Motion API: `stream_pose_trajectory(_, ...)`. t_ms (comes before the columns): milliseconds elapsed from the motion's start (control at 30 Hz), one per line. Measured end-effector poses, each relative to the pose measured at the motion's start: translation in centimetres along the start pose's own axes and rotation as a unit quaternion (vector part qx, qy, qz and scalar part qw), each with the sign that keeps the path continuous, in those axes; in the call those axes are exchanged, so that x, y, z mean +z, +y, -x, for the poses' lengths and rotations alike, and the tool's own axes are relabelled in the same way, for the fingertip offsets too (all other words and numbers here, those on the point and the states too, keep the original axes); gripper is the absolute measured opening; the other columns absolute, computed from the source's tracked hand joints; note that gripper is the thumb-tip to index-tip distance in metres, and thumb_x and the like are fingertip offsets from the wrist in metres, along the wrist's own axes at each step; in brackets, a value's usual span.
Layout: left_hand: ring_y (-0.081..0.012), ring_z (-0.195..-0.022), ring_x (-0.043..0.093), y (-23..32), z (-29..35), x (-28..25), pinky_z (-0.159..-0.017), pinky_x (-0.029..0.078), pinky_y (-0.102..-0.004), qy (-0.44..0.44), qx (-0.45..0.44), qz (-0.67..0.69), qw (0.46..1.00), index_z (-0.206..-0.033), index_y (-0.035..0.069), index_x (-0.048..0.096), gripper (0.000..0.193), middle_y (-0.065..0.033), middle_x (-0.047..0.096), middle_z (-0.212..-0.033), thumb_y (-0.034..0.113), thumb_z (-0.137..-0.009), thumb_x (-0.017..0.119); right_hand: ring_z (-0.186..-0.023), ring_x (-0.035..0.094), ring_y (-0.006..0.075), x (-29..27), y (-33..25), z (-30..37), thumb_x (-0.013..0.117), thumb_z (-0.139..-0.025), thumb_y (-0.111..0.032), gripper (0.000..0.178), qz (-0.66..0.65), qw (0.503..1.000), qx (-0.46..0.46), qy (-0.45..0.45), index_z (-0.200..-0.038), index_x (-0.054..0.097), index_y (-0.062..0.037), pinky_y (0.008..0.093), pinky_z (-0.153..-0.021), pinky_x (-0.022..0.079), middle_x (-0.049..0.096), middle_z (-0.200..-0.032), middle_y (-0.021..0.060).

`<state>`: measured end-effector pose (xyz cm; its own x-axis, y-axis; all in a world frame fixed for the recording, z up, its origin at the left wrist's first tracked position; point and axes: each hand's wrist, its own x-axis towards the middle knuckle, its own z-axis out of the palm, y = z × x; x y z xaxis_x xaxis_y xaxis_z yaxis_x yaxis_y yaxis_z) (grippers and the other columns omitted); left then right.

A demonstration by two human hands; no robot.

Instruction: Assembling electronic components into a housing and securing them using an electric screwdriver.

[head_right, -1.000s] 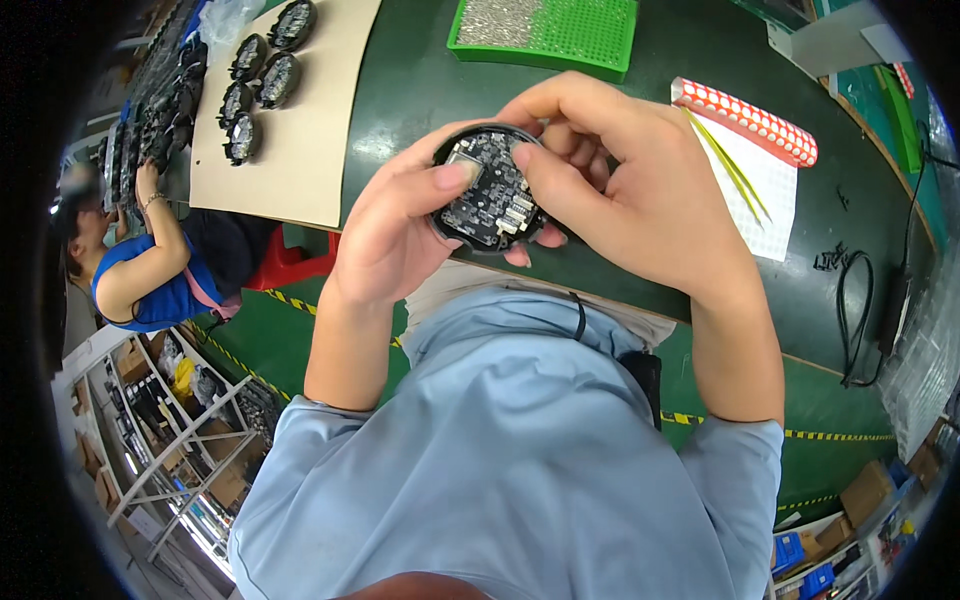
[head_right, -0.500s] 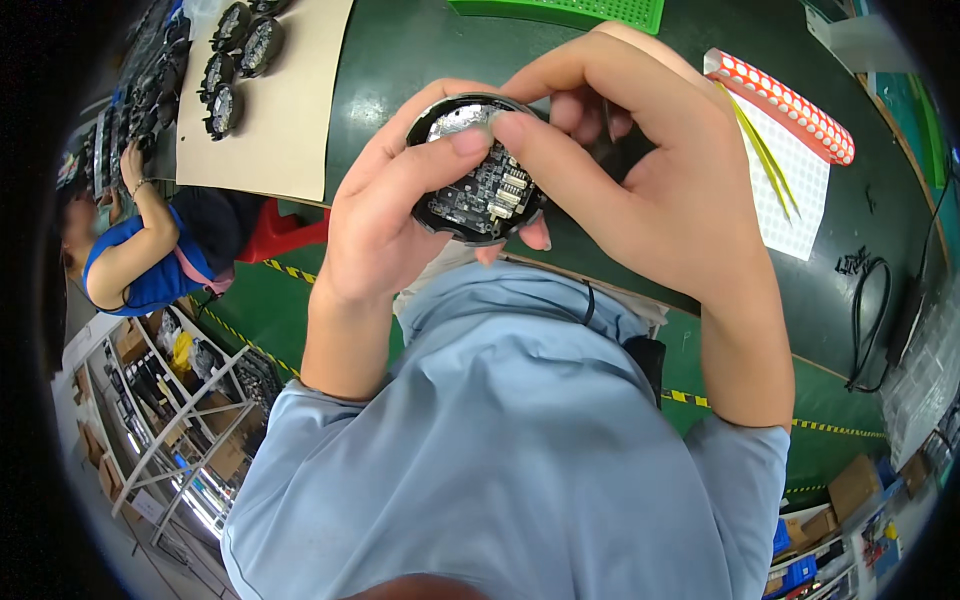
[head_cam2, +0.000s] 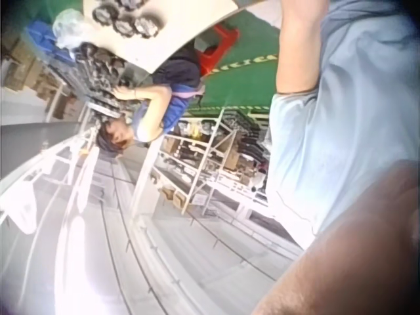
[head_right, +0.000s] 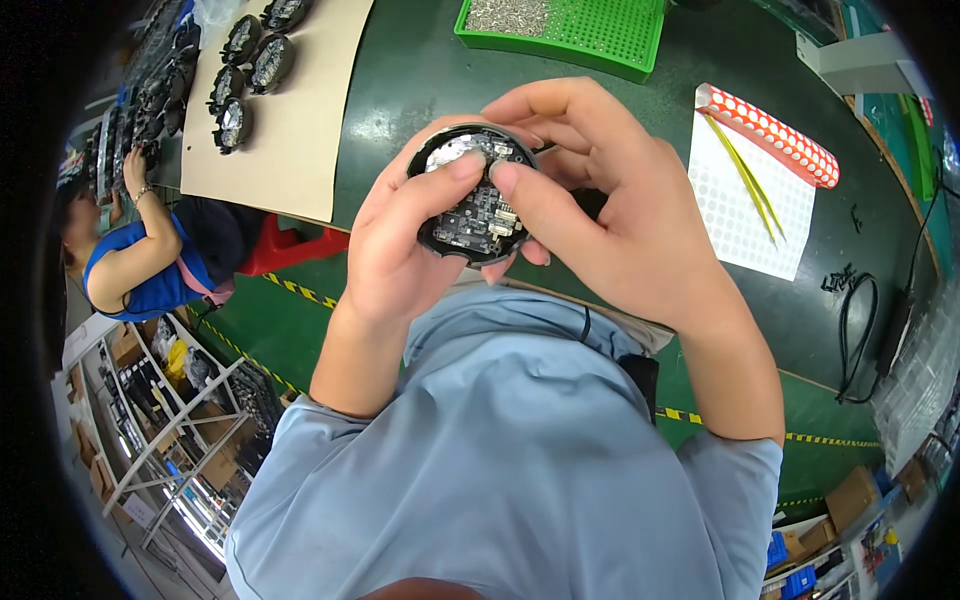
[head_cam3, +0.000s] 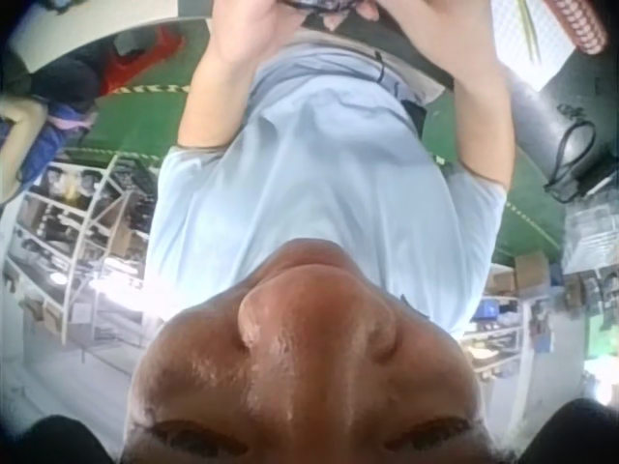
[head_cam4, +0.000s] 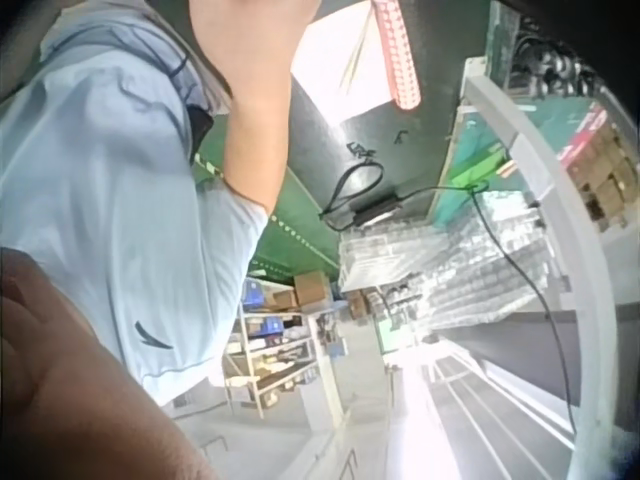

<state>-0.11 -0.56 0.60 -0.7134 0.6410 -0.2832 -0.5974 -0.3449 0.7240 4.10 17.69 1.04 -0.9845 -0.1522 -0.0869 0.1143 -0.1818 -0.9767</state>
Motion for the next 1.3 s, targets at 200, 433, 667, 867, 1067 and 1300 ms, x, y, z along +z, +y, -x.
stream_pose_trajectory(200,-0.0261,-0.073,0.069,0.0,0.3,1.3,-0.053,0.054,-0.0330,0.057,0.021,-0.046,0.997,-0.129,-0.004,0.052,0.036,-0.0177,0.067,-0.104,0.018,-0.101,0.050,-0.091,0.063,0.0084,0.3,0.1,0.5,0.059,-0.099,0.002,0.035,0.055,0.996,-0.067,0.019,-0.132,0.051,0.0043,0.0177,-0.065,0.049,0.067,-0.120,0.0148)
stream_pose_trajectory(433,-0.0122,-0.099,0.065,-0.1,0.6,0.7,-0.086,0.054,-0.0277,0.029,0.054,-0.093,0.994,-0.129,-0.001,0.056,0.029,-0.0072,0.067,-0.109,0.012,-0.103,0.055,-0.093,0.070,0.0137,0.3,0.7,0.1,0.062,-0.096,0.004,0.036,0.024,0.992,-0.124,0.032,-0.129,0.051,0.0024,0.0251,-0.077,0.055,0.070,-0.110,0.0122)
stream_pose_trajectory(667,-0.0152,-0.107,0.063,-0.6,0.3,0.7,-0.095,0.050,-0.0298,0.026,0.144,-0.180,0.973,-0.131,-0.002,0.056,0.031,-0.0094,0.065,-0.116,0.009,-0.102,0.056,-0.114,0.066,0.0184,0.2,1.2,0.3,0.063,-0.093,0.008,0.042,0.001,0.989,-0.146,0.022,-0.132,0.051,0.0011,0.0297,-0.095,0.052,0.067,-0.124,0.0136)
stream_pose_trajectory(867,-0.0258,-0.115,0.063,-1.2,0.1,-0.3,-0.100,0.049,-0.0354,-0.040,0.306,-0.328,0.893,-0.134,-0.003,0.052,0.036,-0.0179,0.062,-0.125,-0.002,-0.098,0.055,-0.116,0.067,0.0229,0.0,1.4,0.3,0.062,-0.094,0.008,0.037,0.045,0.976,-0.214,0.010,-0.130,0.053,0.0019,0.0317,-0.096,0.053,0.067,-0.127,0.0163)
stream_pose_trajectory(1067,-0.0318,-0.117,0.064,-1.0,0.3,0.3,-0.100,0.050,-0.0381,-0.054,0.344,-0.332,0.877,-0.132,-0.005,0.053,0.036,-0.0235,0.062,-0.129,-0.004,-0.096,0.056,-0.121,0.066,0.0353,0.1,1.8,0.1,0.062,-0.095,0.008,0.031,0.043,0.962,-0.269,0.004,-0.124,0.054,0.0048,0.0374,-0.099,0.056,0.069,-0.122,0.0185)
stream_pose_trajectory(1300,-0.0272,-0.108,0.068,-1.5,-0.1,0.0,-0.093,0.054,-0.0353,-0.032,0.343,-0.303,0.889,-0.128,-0.006,0.057,0.034,-0.0191,0.068,-0.121,-0.005,-0.094,0.058,-0.117,0.068,0.0324,0.6,1.8,0.3,0.068,-0.091,0.009,0.039,0.034,0.954,-0.295,0.053,-0.127,0.054,0.0068,0.0352,-0.096,0.057,0.069,-0.120,0.0191)
